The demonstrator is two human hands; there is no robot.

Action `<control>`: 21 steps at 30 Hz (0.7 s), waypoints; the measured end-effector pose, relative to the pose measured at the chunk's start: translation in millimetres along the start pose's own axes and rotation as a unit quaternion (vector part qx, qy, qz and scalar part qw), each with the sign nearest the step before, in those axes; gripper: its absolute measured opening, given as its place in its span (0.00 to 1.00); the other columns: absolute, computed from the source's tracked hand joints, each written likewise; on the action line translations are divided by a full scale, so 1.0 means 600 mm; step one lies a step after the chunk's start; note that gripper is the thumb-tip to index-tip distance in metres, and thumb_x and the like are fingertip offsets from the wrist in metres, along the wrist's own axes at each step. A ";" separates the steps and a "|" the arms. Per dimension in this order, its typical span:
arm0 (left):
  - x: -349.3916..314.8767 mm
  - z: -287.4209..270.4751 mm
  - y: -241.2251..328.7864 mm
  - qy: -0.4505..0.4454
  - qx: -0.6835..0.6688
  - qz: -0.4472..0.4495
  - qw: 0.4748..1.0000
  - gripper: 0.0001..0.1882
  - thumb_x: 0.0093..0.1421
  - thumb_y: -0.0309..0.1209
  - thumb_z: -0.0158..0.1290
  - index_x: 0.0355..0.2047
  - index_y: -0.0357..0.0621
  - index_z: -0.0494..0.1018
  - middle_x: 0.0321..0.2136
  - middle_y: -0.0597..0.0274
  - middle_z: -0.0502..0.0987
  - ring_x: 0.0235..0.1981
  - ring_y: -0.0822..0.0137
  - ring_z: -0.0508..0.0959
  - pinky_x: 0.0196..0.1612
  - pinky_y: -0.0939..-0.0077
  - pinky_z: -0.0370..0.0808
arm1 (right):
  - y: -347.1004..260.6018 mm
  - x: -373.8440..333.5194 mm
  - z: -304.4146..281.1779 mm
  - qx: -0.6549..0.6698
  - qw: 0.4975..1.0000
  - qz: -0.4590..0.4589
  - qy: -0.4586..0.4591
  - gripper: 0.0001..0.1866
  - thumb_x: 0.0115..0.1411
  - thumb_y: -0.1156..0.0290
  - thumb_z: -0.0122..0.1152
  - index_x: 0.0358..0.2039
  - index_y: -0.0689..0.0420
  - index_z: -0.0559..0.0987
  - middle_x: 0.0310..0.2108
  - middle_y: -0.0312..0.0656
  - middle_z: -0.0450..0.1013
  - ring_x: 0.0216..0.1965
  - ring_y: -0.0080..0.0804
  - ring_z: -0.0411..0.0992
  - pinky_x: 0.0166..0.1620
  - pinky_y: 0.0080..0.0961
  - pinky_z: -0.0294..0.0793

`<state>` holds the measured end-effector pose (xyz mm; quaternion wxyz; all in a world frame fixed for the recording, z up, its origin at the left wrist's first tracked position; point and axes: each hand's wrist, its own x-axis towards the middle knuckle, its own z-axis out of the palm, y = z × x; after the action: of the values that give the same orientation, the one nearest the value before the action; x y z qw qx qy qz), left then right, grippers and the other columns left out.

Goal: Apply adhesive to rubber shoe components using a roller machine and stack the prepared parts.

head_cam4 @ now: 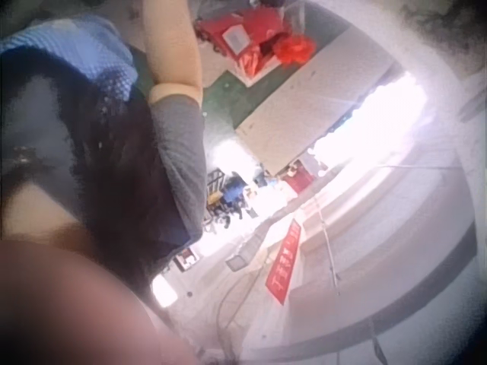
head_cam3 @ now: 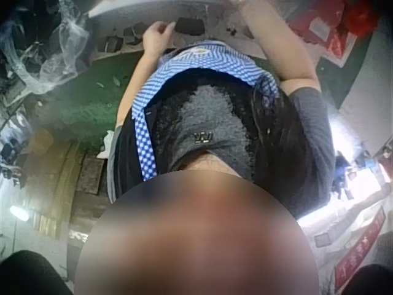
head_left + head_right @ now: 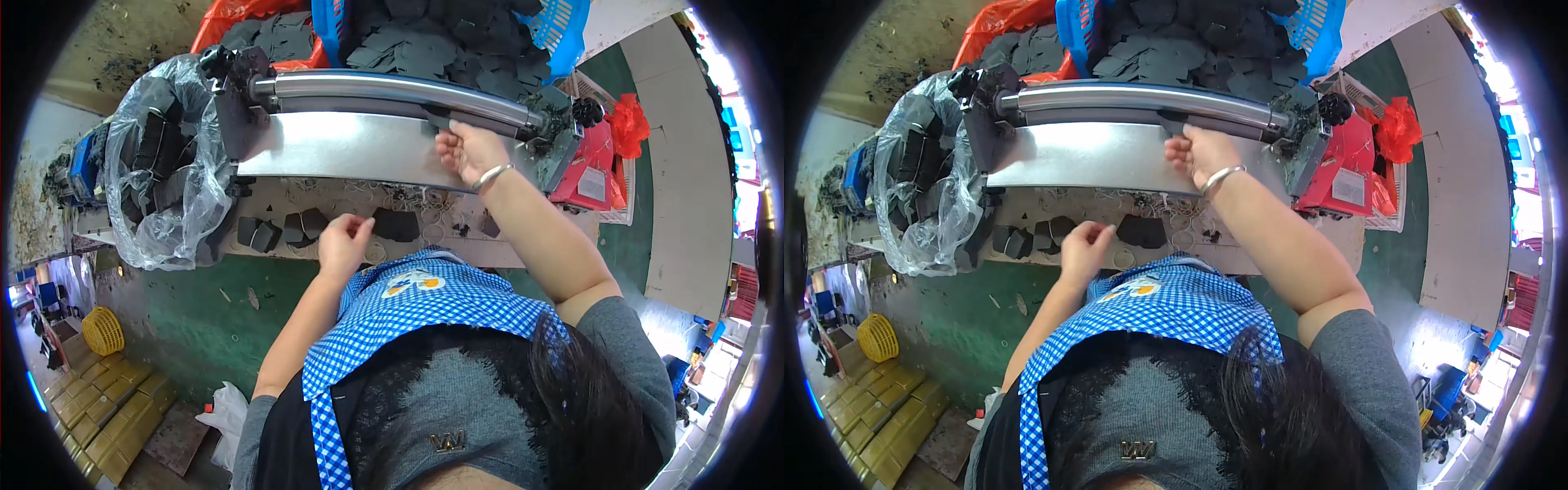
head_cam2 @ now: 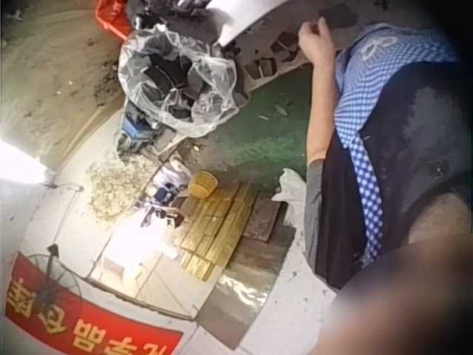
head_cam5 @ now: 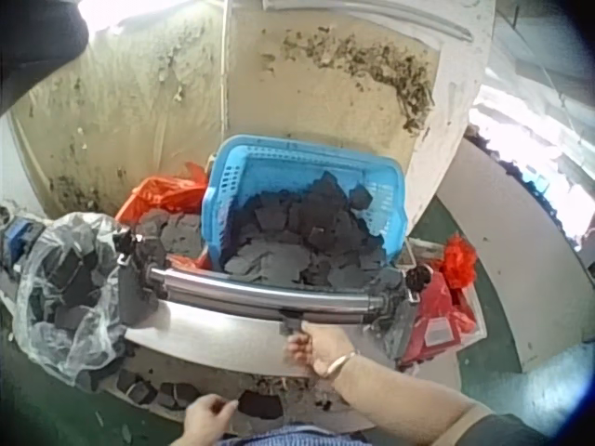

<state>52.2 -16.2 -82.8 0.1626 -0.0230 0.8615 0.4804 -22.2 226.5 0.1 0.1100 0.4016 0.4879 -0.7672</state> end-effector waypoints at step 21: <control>0.041 -0.012 0.039 -0.260 0.195 0.054 0.944 0.28 0.35 0.35 0.68 0.37 0.40 0.70 0.34 0.54 0.75 0.36 0.53 0.76 0.39 0.66 0.73 | 0.078 -0.104 -0.067 -0.274 0.922 -0.182 -0.203 0.20 0.54 0.58 0.61 0.39 0.61 0.73 0.30 0.40 0.74 0.30 0.26 0.72 0.31 0.18 0.72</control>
<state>22.4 -6.9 -67.2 0.3563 0.1811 0.8661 0.3004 65.1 222.7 6.7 0.1709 0.0951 0.7110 -0.6754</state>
